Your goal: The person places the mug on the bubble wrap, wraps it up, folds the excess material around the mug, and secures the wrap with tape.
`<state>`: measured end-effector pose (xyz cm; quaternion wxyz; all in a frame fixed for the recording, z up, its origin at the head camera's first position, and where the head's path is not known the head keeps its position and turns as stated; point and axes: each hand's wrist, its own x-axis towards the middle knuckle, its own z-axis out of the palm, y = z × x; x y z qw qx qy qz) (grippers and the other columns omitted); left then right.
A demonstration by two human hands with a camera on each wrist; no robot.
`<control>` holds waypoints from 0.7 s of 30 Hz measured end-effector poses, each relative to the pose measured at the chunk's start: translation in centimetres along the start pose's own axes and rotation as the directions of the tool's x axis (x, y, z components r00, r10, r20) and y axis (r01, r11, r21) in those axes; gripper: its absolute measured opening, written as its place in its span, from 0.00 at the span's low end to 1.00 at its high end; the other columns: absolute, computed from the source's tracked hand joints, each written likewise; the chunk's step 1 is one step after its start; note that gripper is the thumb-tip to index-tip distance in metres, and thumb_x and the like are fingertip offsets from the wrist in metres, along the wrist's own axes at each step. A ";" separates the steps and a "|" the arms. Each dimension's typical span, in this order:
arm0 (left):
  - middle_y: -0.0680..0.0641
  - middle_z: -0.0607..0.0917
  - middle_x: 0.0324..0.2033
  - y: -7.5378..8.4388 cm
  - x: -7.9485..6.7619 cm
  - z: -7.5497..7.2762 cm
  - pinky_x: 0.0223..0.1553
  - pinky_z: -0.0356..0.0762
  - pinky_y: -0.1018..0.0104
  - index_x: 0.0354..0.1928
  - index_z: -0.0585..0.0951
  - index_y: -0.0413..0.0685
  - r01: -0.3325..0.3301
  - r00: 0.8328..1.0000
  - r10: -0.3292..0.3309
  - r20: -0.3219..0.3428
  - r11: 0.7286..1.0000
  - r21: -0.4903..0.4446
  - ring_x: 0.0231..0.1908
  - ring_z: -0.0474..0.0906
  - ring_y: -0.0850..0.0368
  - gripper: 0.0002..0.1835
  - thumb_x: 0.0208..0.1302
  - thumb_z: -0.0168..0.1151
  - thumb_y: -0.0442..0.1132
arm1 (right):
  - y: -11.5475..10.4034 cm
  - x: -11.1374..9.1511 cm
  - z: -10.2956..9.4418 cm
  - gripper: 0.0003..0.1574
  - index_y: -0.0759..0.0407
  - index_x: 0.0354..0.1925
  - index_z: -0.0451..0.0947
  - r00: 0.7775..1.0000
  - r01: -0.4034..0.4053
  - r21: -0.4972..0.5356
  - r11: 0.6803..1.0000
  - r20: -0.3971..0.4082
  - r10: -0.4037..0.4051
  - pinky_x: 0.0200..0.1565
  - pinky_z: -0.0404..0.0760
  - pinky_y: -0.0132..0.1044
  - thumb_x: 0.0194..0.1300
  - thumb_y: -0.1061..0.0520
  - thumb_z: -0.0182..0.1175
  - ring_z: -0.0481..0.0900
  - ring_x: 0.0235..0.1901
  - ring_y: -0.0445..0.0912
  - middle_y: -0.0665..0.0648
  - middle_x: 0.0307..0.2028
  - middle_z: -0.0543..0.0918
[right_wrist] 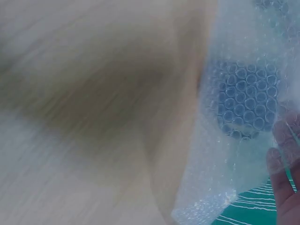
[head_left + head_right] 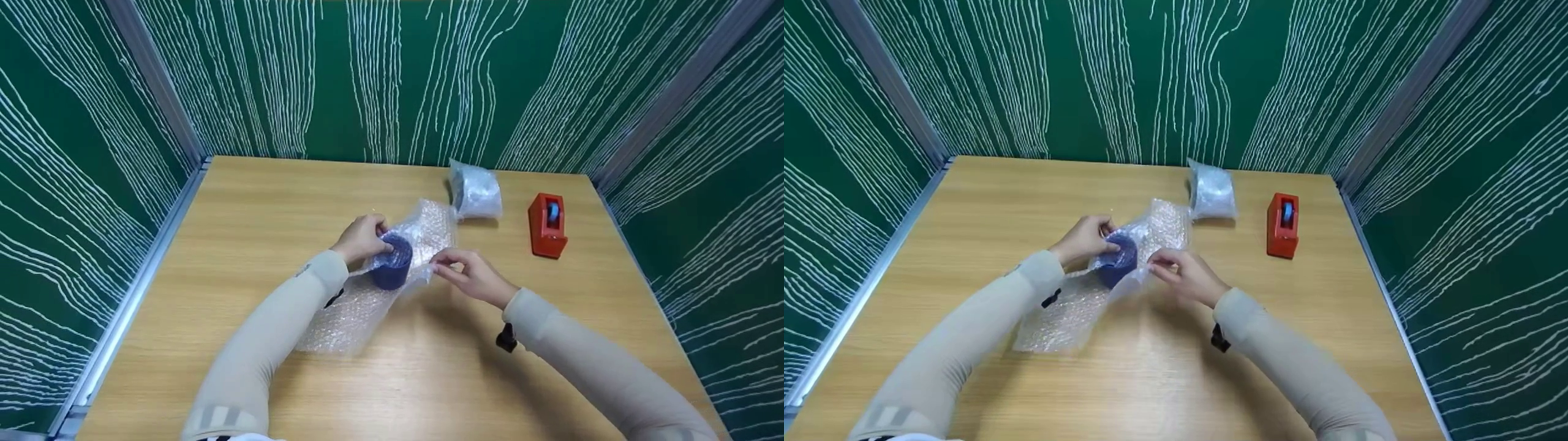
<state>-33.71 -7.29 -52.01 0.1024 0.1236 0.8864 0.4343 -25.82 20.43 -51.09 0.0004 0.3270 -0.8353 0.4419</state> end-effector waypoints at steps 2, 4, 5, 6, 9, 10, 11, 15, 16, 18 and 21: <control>0.49 0.82 0.39 0.0 -0.1 0.0 0.45 0.79 0.59 0.39 0.80 0.48 0.023 1.000 -0.023 0.005 0.999 -0.032 0.42 0.77 0.52 0.16 0.59 0.82 0.33 | 0.0 0.4 0.2 0.05 0.63 0.45 0.89 1.000 0.000 -0.002 1.000 -0.030 0.000 0.47 0.84 0.33 0.77 0.64 0.65 0.85 0.40 0.38 0.60 0.40 0.92; 0.48 0.83 0.41 0.1 -0.2 0.0 0.47 0.82 0.59 0.41 0.81 0.47 0.044 0.999 -0.043 0.018 0.997 -0.071 0.45 0.79 0.51 0.17 0.58 0.83 0.33 | 0.0 0.8 0.3 0.05 0.64 0.45 0.88 0.999 -0.014 0.000 1.000 -0.050 0.014 0.47 0.85 0.33 0.77 0.64 0.66 0.85 0.40 0.38 0.61 0.40 0.92; 0.47 0.84 0.43 0.1 -0.3 0.0 0.49 0.83 0.58 0.42 0.81 0.47 0.050 0.999 -0.048 0.023 0.995 -0.083 0.46 0.80 0.51 0.18 0.58 0.83 0.33 | 0.0 1.0 0.4 0.06 0.64 0.45 0.88 0.998 -0.026 -0.002 1.000 -0.059 0.026 0.48 0.85 0.32 0.77 0.63 0.66 0.84 0.40 0.37 0.61 0.41 0.92; 0.47 0.84 0.44 0.1 -0.3 0.0 0.50 0.84 0.58 0.43 0.81 0.47 0.051 0.998 -0.048 0.029 0.994 -0.092 0.47 0.80 0.51 0.18 0.58 0.83 0.33 | 0.0 1.2 0.5 0.06 0.64 0.45 0.88 0.997 -0.038 -0.003 0.999 -0.068 0.037 0.47 0.85 0.32 0.77 0.63 0.66 0.84 0.40 0.38 0.60 0.41 0.92; 0.46 0.85 0.45 0.1 -0.3 0.0 0.53 0.84 0.56 0.45 0.81 0.45 0.034 0.999 -0.030 0.042 0.995 -0.089 0.47 0.81 0.50 0.18 0.58 0.82 0.31 | -0.1 1.9 0.7 0.06 0.64 0.45 0.88 0.994 -0.057 -0.009 0.998 -0.098 0.056 0.47 0.84 0.32 0.77 0.63 0.66 0.84 0.40 0.39 0.60 0.40 0.92; 0.46 0.85 0.45 0.1 -0.3 0.0 0.54 0.84 0.56 0.45 0.81 0.44 0.017 0.999 -0.014 0.041 0.997 -0.073 0.47 0.80 0.50 0.17 0.59 0.81 0.30 | -0.1 2.2 0.8 0.05 0.64 0.45 0.88 0.992 -0.055 -0.011 0.998 -0.110 0.053 0.47 0.84 0.32 0.77 0.63 0.66 0.84 0.40 0.40 0.60 0.40 0.92; 0.45 0.85 0.44 0.0 -0.2 0.1 0.53 0.83 0.55 0.45 0.81 0.44 0.000 0.999 0.002 0.037 0.999 -0.051 0.46 0.80 0.51 0.17 0.59 0.80 0.30 | -0.1 2.4 0.9 0.05 0.64 0.45 0.89 0.991 -0.053 -0.013 0.999 -0.122 0.051 0.47 0.83 0.32 0.77 0.64 0.66 0.84 0.41 0.41 0.60 0.40 0.92; 0.47 0.83 0.39 -0.1 -0.1 0.2 0.50 0.80 0.57 0.44 0.81 0.41 -0.050 0.999 0.050 0.014 0.999 0.019 0.42 0.77 0.53 0.15 0.56 0.74 0.25 | -0.2 3.5 1.3 0.06 0.65 0.45 0.88 0.988 -0.042 0.003 0.999 -0.147 0.042 0.49 0.81 0.33 0.77 0.64 0.65 0.83 0.43 0.44 0.61 0.41 0.91; 0.48 0.82 0.38 -0.2 0.0 0.2 0.49 0.80 0.57 0.43 0.81 0.41 -0.053 0.999 0.053 0.007 0.998 0.024 0.41 0.76 0.53 0.15 0.56 0.72 0.24 | -0.2 3.8 1.4 0.06 0.66 0.46 0.88 0.988 -0.047 0.010 0.999 -0.150 0.048 0.50 0.81 0.34 0.77 0.64 0.65 0.83 0.44 0.44 0.61 0.42 0.91; 0.49 0.80 0.36 -0.2 0.0 0.3 0.46 0.77 0.59 0.42 0.80 0.41 -0.051 0.999 0.052 -0.003 0.998 0.024 0.40 0.75 0.53 0.14 0.55 0.69 0.23 | -0.1 4.2 1.6 0.06 0.66 0.46 0.87 0.986 -0.060 0.016 0.998 -0.153 0.062 0.52 0.81 0.35 0.78 0.64 0.64 0.83 0.45 0.43 0.61 0.43 0.91; 0.50 0.78 0.35 -0.1 0.0 0.4 0.43 0.74 0.60 0.41 0.79 0.42 -0.046 0.999 0.046 -0.013 0.999 0.018 0.39 0.73 0.52 0.13 0.55 0.66 0.22 | 0.2 4.8 2.0 0.06 0.66 0.47 0.86 0.985 -0.081 0.029 0.996 -0.154 0.084 0.54 0.82 0.38 0.79 0.64 0.63 0.83 0.46 0.43 0.62 0.43 0.90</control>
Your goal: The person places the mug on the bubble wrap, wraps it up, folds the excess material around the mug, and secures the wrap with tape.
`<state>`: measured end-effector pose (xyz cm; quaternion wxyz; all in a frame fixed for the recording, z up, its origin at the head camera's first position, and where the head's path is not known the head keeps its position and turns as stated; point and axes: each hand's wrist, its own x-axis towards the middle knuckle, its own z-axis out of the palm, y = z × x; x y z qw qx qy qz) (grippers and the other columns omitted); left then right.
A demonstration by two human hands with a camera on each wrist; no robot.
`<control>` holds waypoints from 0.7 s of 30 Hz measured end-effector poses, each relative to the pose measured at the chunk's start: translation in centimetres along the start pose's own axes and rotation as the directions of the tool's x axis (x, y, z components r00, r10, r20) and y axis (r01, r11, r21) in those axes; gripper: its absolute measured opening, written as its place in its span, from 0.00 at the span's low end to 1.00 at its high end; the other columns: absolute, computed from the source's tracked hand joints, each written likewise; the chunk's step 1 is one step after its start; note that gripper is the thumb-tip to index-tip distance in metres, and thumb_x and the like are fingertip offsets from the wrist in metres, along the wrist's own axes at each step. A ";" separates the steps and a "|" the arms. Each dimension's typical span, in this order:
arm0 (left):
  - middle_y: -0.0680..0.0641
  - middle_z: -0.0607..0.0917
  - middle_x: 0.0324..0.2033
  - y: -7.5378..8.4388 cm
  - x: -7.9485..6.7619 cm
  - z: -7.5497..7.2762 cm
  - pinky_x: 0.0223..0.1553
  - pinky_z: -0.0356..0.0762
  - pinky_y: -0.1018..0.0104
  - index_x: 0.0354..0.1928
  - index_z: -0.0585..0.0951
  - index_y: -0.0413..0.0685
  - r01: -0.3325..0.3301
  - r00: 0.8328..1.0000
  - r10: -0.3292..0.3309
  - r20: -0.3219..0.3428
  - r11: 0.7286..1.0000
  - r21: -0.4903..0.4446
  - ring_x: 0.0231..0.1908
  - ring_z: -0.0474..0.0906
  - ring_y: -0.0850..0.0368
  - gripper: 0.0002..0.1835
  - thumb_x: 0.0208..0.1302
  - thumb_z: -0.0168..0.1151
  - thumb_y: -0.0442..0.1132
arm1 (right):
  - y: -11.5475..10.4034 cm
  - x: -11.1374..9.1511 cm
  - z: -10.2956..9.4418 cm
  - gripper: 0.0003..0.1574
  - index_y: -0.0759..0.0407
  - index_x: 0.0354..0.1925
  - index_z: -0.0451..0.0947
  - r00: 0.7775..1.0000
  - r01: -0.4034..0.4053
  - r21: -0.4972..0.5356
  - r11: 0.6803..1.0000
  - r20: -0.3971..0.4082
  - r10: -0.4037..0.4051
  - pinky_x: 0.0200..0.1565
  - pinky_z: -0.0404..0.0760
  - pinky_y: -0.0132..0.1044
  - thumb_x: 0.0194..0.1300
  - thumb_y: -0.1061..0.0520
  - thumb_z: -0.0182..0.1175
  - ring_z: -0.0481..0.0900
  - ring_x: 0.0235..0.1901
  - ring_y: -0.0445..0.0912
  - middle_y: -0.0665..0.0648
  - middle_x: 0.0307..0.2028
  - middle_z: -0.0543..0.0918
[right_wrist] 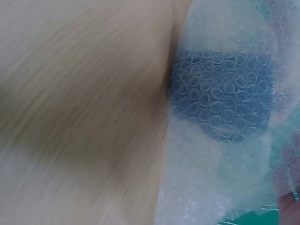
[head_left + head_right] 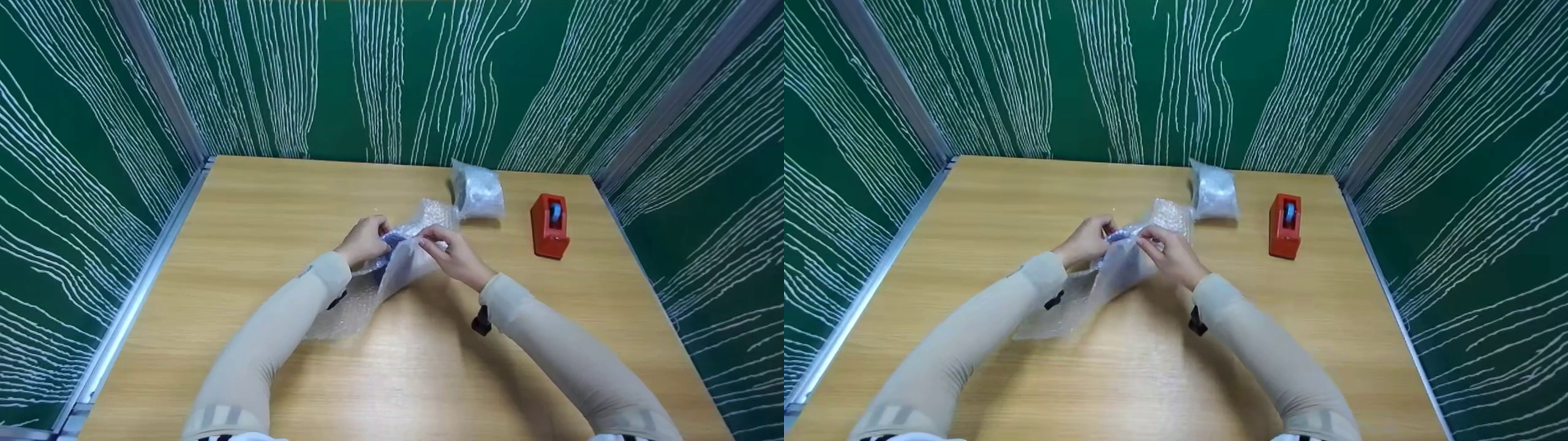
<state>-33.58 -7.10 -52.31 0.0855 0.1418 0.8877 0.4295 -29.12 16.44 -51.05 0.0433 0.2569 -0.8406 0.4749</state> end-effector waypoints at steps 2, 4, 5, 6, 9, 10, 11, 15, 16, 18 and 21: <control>0.50 0.77 0.35 0.0 0.0 0.1 0.41 0.72 0.61 0.40 0.79 0.42 0.003 1.000 -0.003 -0.007 1.000 -0.007 0.39 0.73 0.52 0.12 0.56 0.64 0.22 | 0.2 0.3 0.3 0.07 0.67 0.48 0.84 1.000 -0.004 0.012 1.000 0.002 0.004 0.55 0.82 0.41 0.80 0.64 0.62 0.82 0.46 0.44 0.64 0.43 0.90; 0.50 0.77 0.34 0.0 0.0 0.1 0.40 0.71 0.61 0.39 0.78 0.42 0.006 1.000 -0.006 -0.011 1.000 -0.017 0.38 0.73 0.52 0.12 0.56 0.63 0.21 | 0.4 0.7 0.5 0.07 0.69 0.48 0.83 1.000 -0.006 0.028 1.000 0.009 0.005 0.57 0.81 0.43 0.80 0.64 0.60 0.82 0.46 0.45 0.66 0.43 0.89; 0.50 0.77 0.34 0.0 -0.1 0.1 0.40 0.71 0.62 0.39 0.78 0.43 0.007 1.000 -0.007 -0.013 1.000 -0.022 0.38 0.73 0.52 0.12 0.57 0.63 0.21 | 0.5 0.8 0.6 0.07 0.69 0.48 0.82 1.000 -0.005 0.032 0.999 0.010 0.005 0.58 0.81 0.43 0.80 0.64 0.60 0.82 0.47 0.46 0.67 0.43 0.88; 0.50 0.77 0.34 -0.1 -0.1 0.1 0.39 0.72 0.62 0.39 0.78 0.43 0.005 1.000 -0.005 -0.013 1.000 -0.028 0.38 0.73 0.52 0.12 0.57 0.63 0.21 | 0.6 1.0 0.7 0.07 0.70 0.48 0.81 1.000 -0.005 0.036 0.999 0.011 0.005 0.59 0.82 0.44 0.81 0.65 0.59 0.82 0.47 0.47 0.67 0.43 0.88; 0.51 0.79 0.34 -0.3 -0.2 0.0 0.39 0.73 0.65 0.39 0.79 0.41 -0.014 1.000 0.014 -0.005 0.998 -0.061 0.37 0.75 0.54 0.10 0.59 0.63 0.23 | 0.8 1.4 0.9 0.07 0.70 0.47 0.81 1.000 -0.014 0.032 0.999 0.005 0.013 0.59 0.82 0.46 0.81 0.65 0.59 0.83 0.47 0.48 0.65 0.42 0.87; 0.50 0.80 0.34 -0.4 -0.2 -0.1 0.40 0.75 0.66 0.40 0.80 0.40 -0.023 1.000 0.023 0.003 0.997 -0.077 0.38 0.75 0.55 0.08 0.60 0.64 0.24 | 0.9 1.5 1.0 0.06 0.70 0.47 0.81 1.000 -0.018 0.027 0.999 0.002 0.018 0.59 0.82 0.46 0.81 0.65 0.59 0.84 0.47 0.49 0.64 0.42 0.87; 0.50 0.81 0.35 -0.5 -0.3 -0.2 0.40 0.76 0.66 0.41 0.81 0.39 -0.029 0.999 0.030 0.014 0.995 -0.092 0.38 0.76 0.56 0.08 0.62 0.64 0.25 | 0.9 1.6 1.0 0.06 0.69 0.47 0.81 1.000 -0.029 0.024 0.999 -0.001 0.029 0.59 0.82 0.47 0.81 0.65 0.59 0.84 0.47 0.50 0.63 0.41 0.87; 0.49 0.85 0.41 -0.7 -0.9 -1.2 0.42 0.80 0.67 0.46 0.85 0.43 0.000 0.998 0.012 0.067 0.983 -0.182 0.41 0.79 0.56 0.05 0.73 0.67 0.36 | 1.0 1.9 1.0 0.07 0.68 0.47 0.80 0.997 -0.080 0.023 0.997 -0.004 0.080 0.56 0.82 0.46 0.81 0.62 0.60 0.84 0.47 0.52 0.61 0.41 0.86; 0.49 0.85 0.43 -0.8 -1.1 -1.5 0.44 0.80 0.67 0.47 0.86 0.46 0.015 0.997 0.001 0.075 0.979 -0.204 0.42 0.79 0.56 0.05 0.76 0.66 0.39 | 1.0 2.0 1.1 0.07 0.68 0.47 0.80 0.996 -0.091 0.026 0.996 -0.004 0.091 0.55 0.82 0.44 0.82 0.62 0.60 0.84 0.46 0.52 0.61 0.41 0.86; 0.50 0.85 0.44 -0.8 -1.4 -2.0 0.45 0.80 0.65 0.47 0.87 0.50 0.041 0.996 -0.021 0.081 0.967 -0.251 0.43 0.79 0.56 0.08 0.81 0.63 0.44 | 1.1 2.1 1.1 0.08 0.67 0.47 0.80 0.994 -0.107 0.036 0.994 -0.004 0.108 0.54 0.83 0.41 0.82 0.61 0.60 0.85 0.46 0.51 0.61 0.42 0.87; 0.49 0.86 0.43 -0.7 -1.8 -2.7 0.49 0.83 0.61 0.45 0.87 0.49 0.046 0.996 -0.019 0.090 0.950 -0.309 0.46 0.81 0.53 0.17 0.85 0.56 0.51 | 1.1 2.4 1.3 0.08 0.66 0.46 0.80 0.994 -0.111 0.042 0.993 -0.012 0.112 0.50 0.84 0.35 0.82 0.60 0.61 0.87 0.45 0.49 0.61 0.42 0.88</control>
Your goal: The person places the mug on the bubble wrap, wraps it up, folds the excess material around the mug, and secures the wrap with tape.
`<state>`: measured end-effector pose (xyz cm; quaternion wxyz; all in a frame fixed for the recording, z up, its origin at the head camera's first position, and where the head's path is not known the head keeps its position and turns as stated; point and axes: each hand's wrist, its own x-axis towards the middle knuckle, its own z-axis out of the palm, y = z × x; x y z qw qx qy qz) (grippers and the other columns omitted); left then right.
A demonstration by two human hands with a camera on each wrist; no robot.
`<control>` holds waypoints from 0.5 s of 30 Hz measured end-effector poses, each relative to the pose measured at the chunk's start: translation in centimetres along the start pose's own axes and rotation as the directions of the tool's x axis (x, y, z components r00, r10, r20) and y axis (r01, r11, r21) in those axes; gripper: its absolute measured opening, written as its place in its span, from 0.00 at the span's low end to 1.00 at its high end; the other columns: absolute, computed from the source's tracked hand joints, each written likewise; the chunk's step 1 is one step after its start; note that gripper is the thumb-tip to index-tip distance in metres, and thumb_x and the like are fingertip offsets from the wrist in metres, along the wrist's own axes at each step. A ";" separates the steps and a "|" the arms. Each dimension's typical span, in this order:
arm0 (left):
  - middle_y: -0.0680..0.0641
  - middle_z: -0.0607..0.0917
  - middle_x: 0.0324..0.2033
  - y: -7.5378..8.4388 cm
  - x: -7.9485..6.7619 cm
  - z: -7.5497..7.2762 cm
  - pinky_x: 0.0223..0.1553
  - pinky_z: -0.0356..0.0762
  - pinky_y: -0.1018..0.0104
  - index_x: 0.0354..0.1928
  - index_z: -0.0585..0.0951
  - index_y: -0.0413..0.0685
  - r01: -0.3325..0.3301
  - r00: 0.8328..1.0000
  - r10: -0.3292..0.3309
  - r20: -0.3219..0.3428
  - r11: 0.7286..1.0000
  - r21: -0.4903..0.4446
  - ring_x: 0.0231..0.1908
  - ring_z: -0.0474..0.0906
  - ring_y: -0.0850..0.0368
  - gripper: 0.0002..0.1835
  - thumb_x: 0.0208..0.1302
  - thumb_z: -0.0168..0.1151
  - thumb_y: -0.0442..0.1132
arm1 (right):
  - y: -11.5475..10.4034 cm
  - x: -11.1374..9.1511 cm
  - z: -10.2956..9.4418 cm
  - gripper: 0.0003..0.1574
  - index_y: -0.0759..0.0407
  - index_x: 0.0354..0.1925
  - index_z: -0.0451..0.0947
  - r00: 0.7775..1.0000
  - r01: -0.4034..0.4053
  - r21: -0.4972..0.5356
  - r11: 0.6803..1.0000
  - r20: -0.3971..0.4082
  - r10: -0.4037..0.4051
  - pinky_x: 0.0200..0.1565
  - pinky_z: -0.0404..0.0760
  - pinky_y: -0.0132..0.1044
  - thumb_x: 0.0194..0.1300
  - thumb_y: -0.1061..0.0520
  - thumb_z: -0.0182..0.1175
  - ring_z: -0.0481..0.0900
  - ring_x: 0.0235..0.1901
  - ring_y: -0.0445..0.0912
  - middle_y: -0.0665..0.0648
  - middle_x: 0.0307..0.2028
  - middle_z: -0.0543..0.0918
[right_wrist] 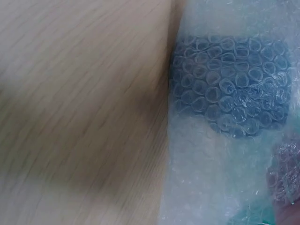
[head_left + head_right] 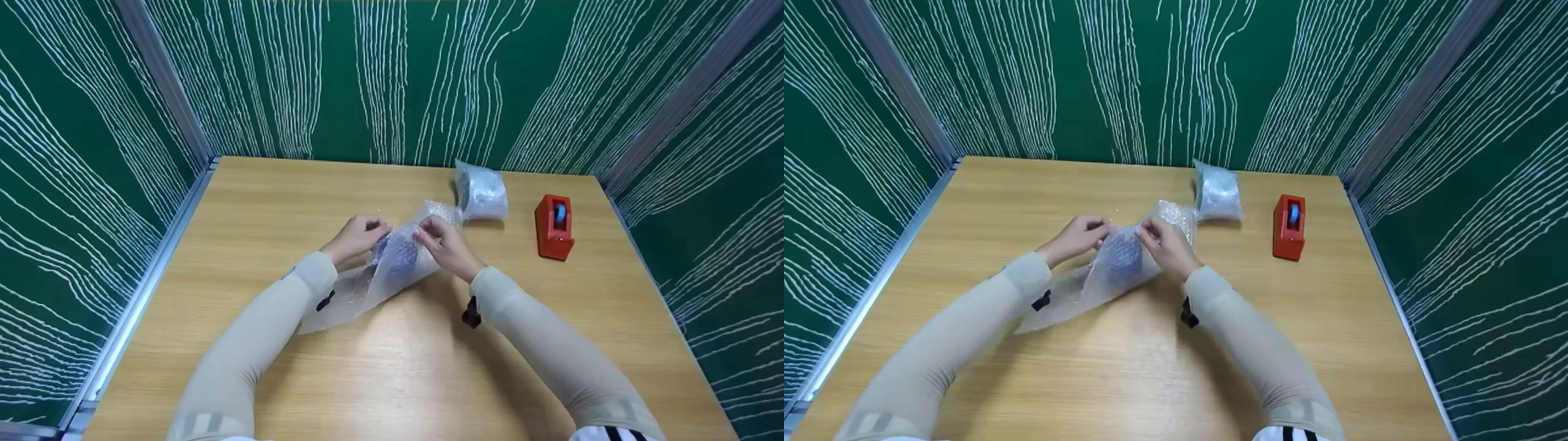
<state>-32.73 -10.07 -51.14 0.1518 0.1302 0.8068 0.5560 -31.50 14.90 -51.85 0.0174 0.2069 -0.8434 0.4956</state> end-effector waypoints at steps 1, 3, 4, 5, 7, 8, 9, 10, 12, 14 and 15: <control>0.48 0.87 0.44 0.1 -0.1 -0.1 0.51 0.84 0.59 0.46 0.88 0.49 -0.003 1.000 0.003 0.008 1.000 -0.010 0.47 0.82 0.51 0.20 0.85 0.55 0.54 | 0.0 0.1 0.1 0.08 0.66 0.46 0.80 1.000 -0.005 0.007 1.000 -0.003 0.005 0.49 0.84 0.33 0.82 0.60 0.61 0.87 0.44 0.48 0.61 0.41 0.89; 0.46 0.89 0.46 0.3 -0.4 -0.4 0.55 0.88 0.54 0.48 0.89 0.46 -0.013 0.999 0.013 0.034 1.000 -0.017 0.51 0.85 0.47 0.26 0.85 0.51 0.59 | 0.0 0.2 0.2 0.08 0.65 0.45 0.80 1.000 -0.012 0.011 1.000 -0.013 0.012 0.46 0.83 0.31 0.81 0.60 0.62 0.87 0.42 0.45 0.61 0.40 0.90; 0.45 0.89 0.49 0.4 -0.5 -0.6 0.58 0.88 0.52 0.50 0.89 0.45 -0.014 0.999 0.015 0.050 1.000 -0.016 0.54 0.86 0.44 0.28 0.85 0.51 0.61 | 0.0 0.3 0.3 0.08 0.64 0.44 0.80 1.000 -0.021 0.011 1.000 -0.019 0.021 0.45 0.83 0.30 0.81 0.59 0.62 0.86 0.41 0.44 0.60 0.40 0.89; 0.44 0.90 0.53 0.5 -0.5 -0.8 0.60 0.88 0.49 0.52 0.89 0.45 -0.017 0.998 0.018 0.066 1.000 -0.011 0.57 0.87 0.43 0.29 0.84 0.50 0.62 | 0.0 0.4 0.4 0.08 0.64 0.44 0.80 0.999 -0.028 0.016 0.999 -0.024 0.029 0.44 0.83 0.29 0.81 0.59 0.62 0.86 0.40 0.43 0.60 0.40 0.89; 0.42 0.89 0.56 0.7 -0.8 -1.3 0.62 0.87 0.47 0.53 0.88 0.44 -0.017 0.995 0.017 0.094 1.000 0.002 0.60 0.86 0.40 0.28 0.83 0.53 0.62 | 0.0 0.5 0.5 0.08 0.64 0.44 0.80 0.999 -0.042 0.026 0.999 -0.032 0.043 0.44 0.82 0.29 0.81 0.59 0.63 0.84 0.39 0.42 0.60 0.39 0.89; 0.42 0.88 0.57 0.8 -0.8 -1.5 0.62 0.87 0.46 0.52 0.87 0.44 -0.016 0.994 0.015 0.109 1.000 0.009 0.61 0.86 0.41 0.27 0.82 0.56 0.61 | 0.1 0.6 0.6 0.08 0.64 0.44 0.80 0.998 -0.049 0.024 0.999 -0.035 0.050 0.44 0.82 0.29 0.81 0.59 0.63 0.84 0.39 0.42 0.60 0.39 0.89; 0.42 0.88 0.58 1.0 -1.0 -1.7 0.62 0.87 0.46 0.52 0.86 0.44 -0.017 0.992 0.014 0.123 1.000 0.017 0.61 0.86 0.42 0.24 0.81 0.59 0.60 | 0.0 0.6 0.6 0.08 0.64 0.44 0.80 0.998 -0.056 0.023 0.998 -0.036 0.057 0.44 0.83 0.29 0.81 0.58 0.63 0.84 0.39 0.43 0.60 0.39 0.88; 0.42 0.87 0.57 1.1 -1.0 -1.8 0.62 0.87 0.47 0.51 0.85 0.45 -0.018 0.991 0.014 0.134 0.999 0.026 0.61 0.85 0.43 0.22 0.79 0.62 0.58 | 0.1 0.7 0.6 0.09 0.64 0.44 0.80 0.997 -0.060 0.023 0.998 -0.037 0.061 0.44 0.83 0.30 0.81 0.58 0.63 0.84 0.39 0.43 0.61 0.39 0.88; 0.43 0.86 0.55 1.3 -1.2 -2.1 0.61 0.88 0.48 0.49 0.83 0.46 -0.025 0.989 0.018 0.148 0.999 0.045 0.60 0.85 0.45 0.19 0.75 0.68 0.55 | 0.1 0.8 0.7 0.09 0.64 0.44 0.81 0.997 -0.068 0.017 0.998 -0.038 0.068 0.44 0.83 0.30 0.81 0.57 0.63 0.84 0.39 0.44 0.60 0.39 0.88; 0.44 0.85 0.54 1.4 -1.4 -2.2 0.61 0.88 0.50 0.49 0.82 0.47 -0.033 0.989 0.024 0.149 0.998 0.059 0.58 0.85 0.46 0.17 0.73 0.70 0.52 | 0.0 0.9 0.7 0.09 0.63 0.44 0.81 0.996 -0.075 0.015 0.997 -0.037 0.075 0.43 0.83 0.30 0.81 0.56 0.63 0.84 0.39 0.45 0.59 0.39 0.88; 0.44 0.85 0.53 1.4 -1.5 -2.2 0.60 0.88 0.51 0.49 0.82 0.47 -0.039 0.989 0.029 0.144 0.997 0.065 0.57 0.85 0.47 0.15 0.73 0.70 0.50 | 0.0 0.9 0.7 0.09 0.63 0.44 0.81 0.996 -0.076 0.019 0.997 -0.038 0.076 0.42 0.83 0.30 0.81 0.57 0.64 0.84 0.38 0.44 0.59 0.38 0.87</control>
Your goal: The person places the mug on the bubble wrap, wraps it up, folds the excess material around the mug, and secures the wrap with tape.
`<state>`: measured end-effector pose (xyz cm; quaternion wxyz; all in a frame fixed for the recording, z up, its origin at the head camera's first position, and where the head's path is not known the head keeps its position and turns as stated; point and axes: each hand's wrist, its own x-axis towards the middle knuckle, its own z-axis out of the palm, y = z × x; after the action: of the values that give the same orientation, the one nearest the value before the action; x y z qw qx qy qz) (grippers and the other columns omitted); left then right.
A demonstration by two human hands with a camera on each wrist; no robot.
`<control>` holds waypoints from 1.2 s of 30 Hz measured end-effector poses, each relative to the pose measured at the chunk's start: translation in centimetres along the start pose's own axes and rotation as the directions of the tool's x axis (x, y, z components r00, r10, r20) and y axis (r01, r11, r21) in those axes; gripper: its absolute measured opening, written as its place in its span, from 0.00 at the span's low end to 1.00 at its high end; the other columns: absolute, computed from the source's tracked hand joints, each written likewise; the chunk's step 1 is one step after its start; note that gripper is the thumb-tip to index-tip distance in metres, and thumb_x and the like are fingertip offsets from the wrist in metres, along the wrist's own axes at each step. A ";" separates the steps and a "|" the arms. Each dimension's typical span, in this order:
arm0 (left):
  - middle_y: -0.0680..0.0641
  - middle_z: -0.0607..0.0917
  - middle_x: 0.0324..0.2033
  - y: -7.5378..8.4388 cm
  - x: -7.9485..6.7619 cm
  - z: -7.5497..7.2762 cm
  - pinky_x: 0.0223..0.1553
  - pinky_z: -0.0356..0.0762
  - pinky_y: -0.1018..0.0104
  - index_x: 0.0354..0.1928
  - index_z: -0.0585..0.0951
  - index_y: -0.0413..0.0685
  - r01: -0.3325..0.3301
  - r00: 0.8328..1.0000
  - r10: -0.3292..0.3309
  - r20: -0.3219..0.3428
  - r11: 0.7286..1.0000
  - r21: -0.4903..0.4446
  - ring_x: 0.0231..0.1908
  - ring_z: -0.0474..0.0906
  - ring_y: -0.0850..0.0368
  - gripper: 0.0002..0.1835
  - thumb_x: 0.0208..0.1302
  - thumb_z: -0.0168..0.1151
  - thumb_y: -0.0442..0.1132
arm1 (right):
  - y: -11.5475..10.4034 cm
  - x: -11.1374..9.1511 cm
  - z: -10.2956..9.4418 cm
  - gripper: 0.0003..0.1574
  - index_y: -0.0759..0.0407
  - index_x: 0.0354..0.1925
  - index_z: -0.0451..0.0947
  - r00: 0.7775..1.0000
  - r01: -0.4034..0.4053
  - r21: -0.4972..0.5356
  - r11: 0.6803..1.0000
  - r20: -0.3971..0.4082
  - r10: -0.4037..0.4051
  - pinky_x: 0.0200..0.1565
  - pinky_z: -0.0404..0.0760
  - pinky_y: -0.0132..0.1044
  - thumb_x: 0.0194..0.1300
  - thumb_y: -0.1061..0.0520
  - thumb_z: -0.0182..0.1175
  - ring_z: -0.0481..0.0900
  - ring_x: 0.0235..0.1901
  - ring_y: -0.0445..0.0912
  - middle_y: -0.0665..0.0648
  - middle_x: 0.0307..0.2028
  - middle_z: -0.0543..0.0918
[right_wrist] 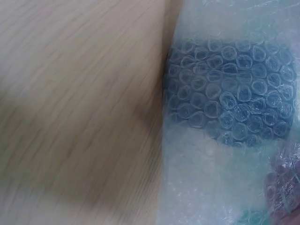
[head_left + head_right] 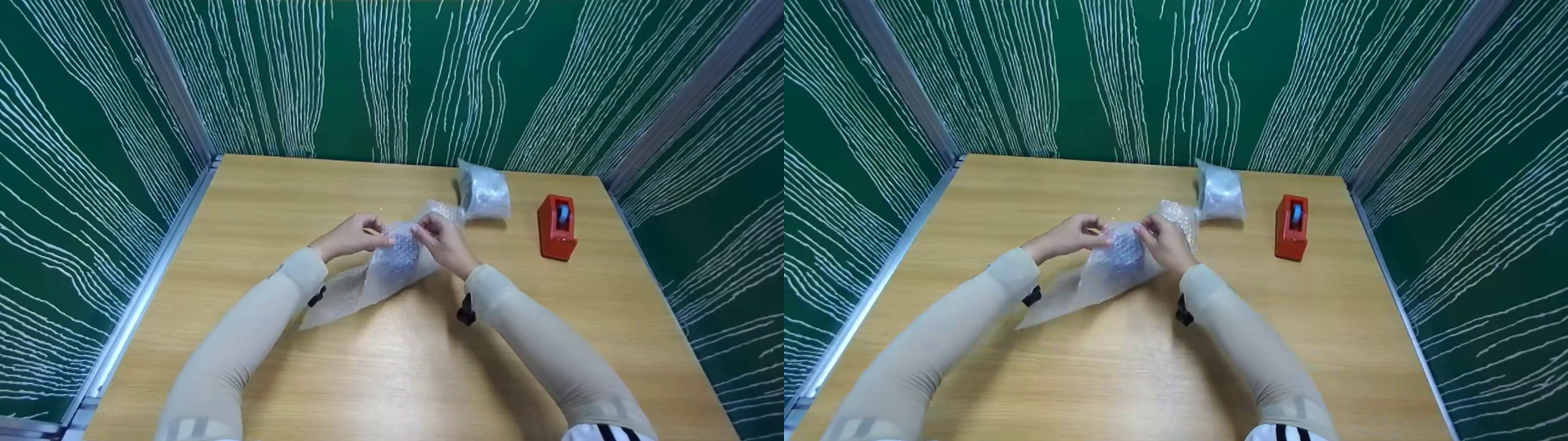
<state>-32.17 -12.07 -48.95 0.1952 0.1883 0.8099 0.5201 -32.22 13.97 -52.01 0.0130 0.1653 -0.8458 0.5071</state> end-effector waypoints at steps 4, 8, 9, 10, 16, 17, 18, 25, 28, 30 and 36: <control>0.46 0.84 0.50 -0.3 0.1 0.1 0.53 0.87 0.60 0.45 0.81 0.47 -0.011 0.999 0.011 -0.041 1.000 0.010 0.52 0.83 0.52 0.08 0.77 0.66 0.44 | 0.0 0.0 0.1 0.08 0.64 0.43 0.81 1.000 0.014 0.006 1.000 -0.010 -0.014 0.42 0.83 0.31 0.80 0.58 0.65 0.84 0.38 0.46 0.60 0.38 0.87; 0.49 0.83 0.44 -0.8 0.5 0.3 0.42 0.82 0.68 0.39 0.79 0.48 -0.021 0.997 0.021 -0.078 1.000 0.005 0.43 0.80 0.57 0.06 0.78 0.64 0.39 | 0.0 -0.4 0.2 0.09 0.66 0.46 0.83 0.993 0.105 -0.081 0.991 -0.038 -0.108 0.50 0.87 0.42 0.77 0.59 0.68 0.87 0.44 0.52 0.63 0.42 0.89; 0.50 0.82 0.42 -0.8 0.6 0.4 0.41 0.80 0.69 0.38 0.79 0.48 -0.021 0.996 0.022 -0.086 1.000 0.006 0.41 0.79 0.57 0.07 0.78 0.63 0.38 | 0.1 -0.6 0.2 0.10 0.66 0.48 0.83 0.987 0.148 -0.126 0.981 -0.045 -0.155 0.53 0.87 0.46 0.75 0.59 0.69 0.87 0.46 0.54 0.64 0.44 0.89; 0.50 0.82 0.41 -0.9 0.6 0.5 0.39 0.79 0.70 0.37 0.78 0.48 -0.020 0.995 0.020 -0.093 1.000 0.007 0.39 0.78 0.58 0.07 0.78 0.63 0.37 | 0.1 -0.7 0.1 0.12 0.66 0.49 0.83 0.977 0.196 -0.174 0.965 -0.048 -0.207 0.56 0.86 0.49 0.74 0.59 0.71 0.87 0.49 0.57 0.65 0.46 0.89; 0.51 0.84 0.38 -1.1 1.0 0.9 0.43 0.78 0.68 0.33 0.79 0.49 -0.005 0.990 0.009 -0.143 1.000 0.026 0.40 0.78 0.57 0.09 0.75 0.63 0.35 | 0.3 -1.7 0.3 0.20 0.65 0.53 0.85 0.841 0.489 -0.381 0.784 -0.031 -0.540 0.63 0.80 0.61 0.65 0.62 0.77 0.82 0.58 0.63 0.67 0.53 0.87; 0.51 0.85 0.39 -1.1 1.0 0.9 0.44 0.78 0.68 0.33 0.80 0.49 -0.002 0.989 0.006 -0.150 1.000 0.025 0.40 0.79 0.57 0.09 0.75 0.63 0.35 | 0.3 -1.8 0.3 0.20 0.65 0.52 0.85 0.816 0.523 -0.398 0.754 -0.022 -0.578 0.62 0.80 0.61 0.64 0.62 0.78 0.82 0.57 0.63 0.67 0.53 0.86; 0.51 0.85 0.39 -1.1 1.1 0.9 0.44 0.78 0.67 0.32 0.80 0.50 0.002 0.988 0.002 -0.156 1.000 0.025 0.40 0.79 0.57 0.09 0.75 0.63 0.35 | 0.3 -2.0 0.4 0.20 0.65 0.52 0.85 0.795 0.550 -0.407 0.729 -0.010 -0.606 0.61 0.80 0.61 0.63 0.63 0.78 0.82 0.57 0.63 0.67 0.53 0.87; 0.53 0.81 0.32 -1.4 1.3 1.0 0.41 0.76 0.68 0.28 0.77 0.53 0.020 0.980 -0.015 -0.196 1.000 0.024 0.37 0.76 0.57 0.13 0.70 0.65 0.31 | 0.0 -3.3 0.6 0.28 0.66 0.57 0.85 0.770 0.624 -0.409 0.665 0.180 -0.612 0.62 0.83 0.59 0.63 0.54 0.79 0.84 0.58 0.62 0.65 0.57 0.88; 0.53 0.81 0.32 -1.5 1.5 1.1 0.40 0.77 0.69 0.29 0.78 0.51 0.033 0.978 -0.030 -0.206 0.999 0.014 0.36 0.77 0.57 0.11 0.68 0.66 0.31 | 0.0 -3.7 0.7 0.35 0.65 0.65 0.82 0.810 0.585 -0.441 0.681 0.270 -0.521 0.68 0.79 0.60 0.66 0.49 0.77 0.82 0.64 0.61 0.64 0.64 0.86; 0.51 0.82 0.36 -1.5 1.6 1.1 0.41 0.79 0.69 0.35 0.80 0.46 0.053 0.977 -0.052 -0.208 0.999 -0.003 0.39 0.78 0.56 0.05 0.67 0.67 0.31 | 0.1 -4.0 0.7 0.38 0.63 0.69 0.80 0.832 0.554 -0.468 0.688 0.310 -0.459 0.71 0.76 0.61 0.68 0.47 0.76 0.80 0.68 0.61 0.64 0.68 0.84; 0.38 0.82 0.61 -1.0 2.2 1.1 0.60 0.83 0.58 0.69 0.74 0.35 0.099 0.985 -0.106 -0.135 0.993 -0.058 0.60 0.79 0.45 0.31 0.63 0.63 0.31 | 0.2 -4.3 1.0 0.38 0.60 0.74 0.76 0.866 0.493 -0.506 0.707 0.363 -0.344 0.76 0.70 0.63 0.74 0.46 0.70 0.77 0.72 0.61 0.63 0.71 0.82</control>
<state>-33.63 -10.52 -50.56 0.1700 0.1050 0.8166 0.5415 -28.02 14.35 -53.45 0.0754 0.4025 -0.8940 0.1820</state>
